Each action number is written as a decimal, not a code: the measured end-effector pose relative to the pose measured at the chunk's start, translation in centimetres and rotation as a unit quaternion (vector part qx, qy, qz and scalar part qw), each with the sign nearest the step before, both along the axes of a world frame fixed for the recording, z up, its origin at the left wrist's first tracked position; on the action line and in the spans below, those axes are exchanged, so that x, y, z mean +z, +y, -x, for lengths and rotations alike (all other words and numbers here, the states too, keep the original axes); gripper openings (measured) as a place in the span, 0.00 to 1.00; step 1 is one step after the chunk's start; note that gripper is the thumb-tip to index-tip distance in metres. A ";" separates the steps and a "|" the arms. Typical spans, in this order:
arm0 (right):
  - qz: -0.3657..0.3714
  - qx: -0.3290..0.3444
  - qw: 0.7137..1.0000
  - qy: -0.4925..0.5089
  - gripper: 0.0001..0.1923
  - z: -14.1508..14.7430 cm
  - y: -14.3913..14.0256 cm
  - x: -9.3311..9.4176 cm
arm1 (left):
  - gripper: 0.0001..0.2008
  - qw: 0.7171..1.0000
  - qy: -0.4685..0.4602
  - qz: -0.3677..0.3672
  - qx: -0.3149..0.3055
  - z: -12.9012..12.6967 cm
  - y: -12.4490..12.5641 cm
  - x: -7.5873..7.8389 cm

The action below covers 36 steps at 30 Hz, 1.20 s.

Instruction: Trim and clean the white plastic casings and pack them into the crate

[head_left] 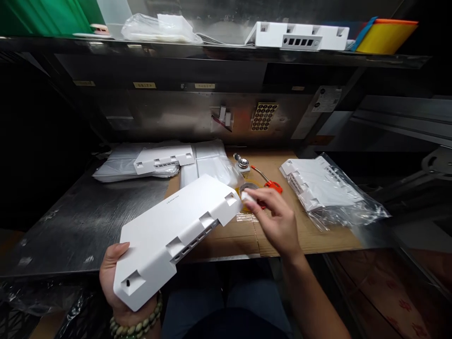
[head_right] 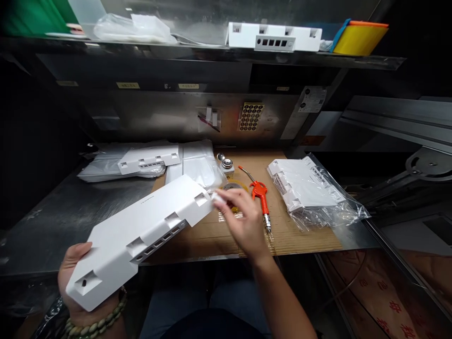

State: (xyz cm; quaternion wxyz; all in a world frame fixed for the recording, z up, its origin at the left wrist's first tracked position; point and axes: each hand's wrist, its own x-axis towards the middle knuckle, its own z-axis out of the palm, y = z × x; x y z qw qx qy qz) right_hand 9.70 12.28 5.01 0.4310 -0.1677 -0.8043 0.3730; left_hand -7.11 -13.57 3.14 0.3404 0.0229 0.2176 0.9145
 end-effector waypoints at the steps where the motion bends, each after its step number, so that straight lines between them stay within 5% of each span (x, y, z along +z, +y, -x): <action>1: 0.019 0.004 0.999 0.036 0.12 0.0 -1.4 0.2 | 0.38 0.999 -0.017 0.030 0.035 -0.5 0.5 0.5; 5: 0.021 -0.026 0.996 0.083 0.08 1.0 -4.3 0.1 | 0.40 0.978 -0.059 0.134 0.147 -2.2 1.9 2.0; 12: -0.043 -0.028 0.994 0.100 0.10 2.0 -5.3 -0.8 | 0.41 0.950 -0.087 0.214 0.212 -2.8 2.4 2.3; 20: -0.039 -0.064 0.992 0.100 0.11 1.8 -4.8 -1.0 | 0.44 0.972 -0.040 0.159 0.170 -2.8 2.4 2.4; 25: -0.060 -0.014 0.994 0.093 0.13 1.7 -5.3 -1.1 | 0.47 0.978 -0.036 0.143 0.146 -2.9 2.7 2.4; 29: -0.029 -0.045 0.995 0.088 0.12 1.6 -5.6 -1.4 | 0.45 0.990 -0.005 0.097 0.103 -3.1 3.2 2.5; 34: 0.077 0.065 0.991 0.086 0.10 0.8 -6.4 -0.9 | 0.38 0.990 -0.006 0.111 0.084 -3.6 4.1 2.9; 36: 0.123 0.049 0.985 0.108 0.09 0.4 -6.3 -0.9 | 0.33 0.989 0.005 0.123 0.086 -3.6 4.4 3.3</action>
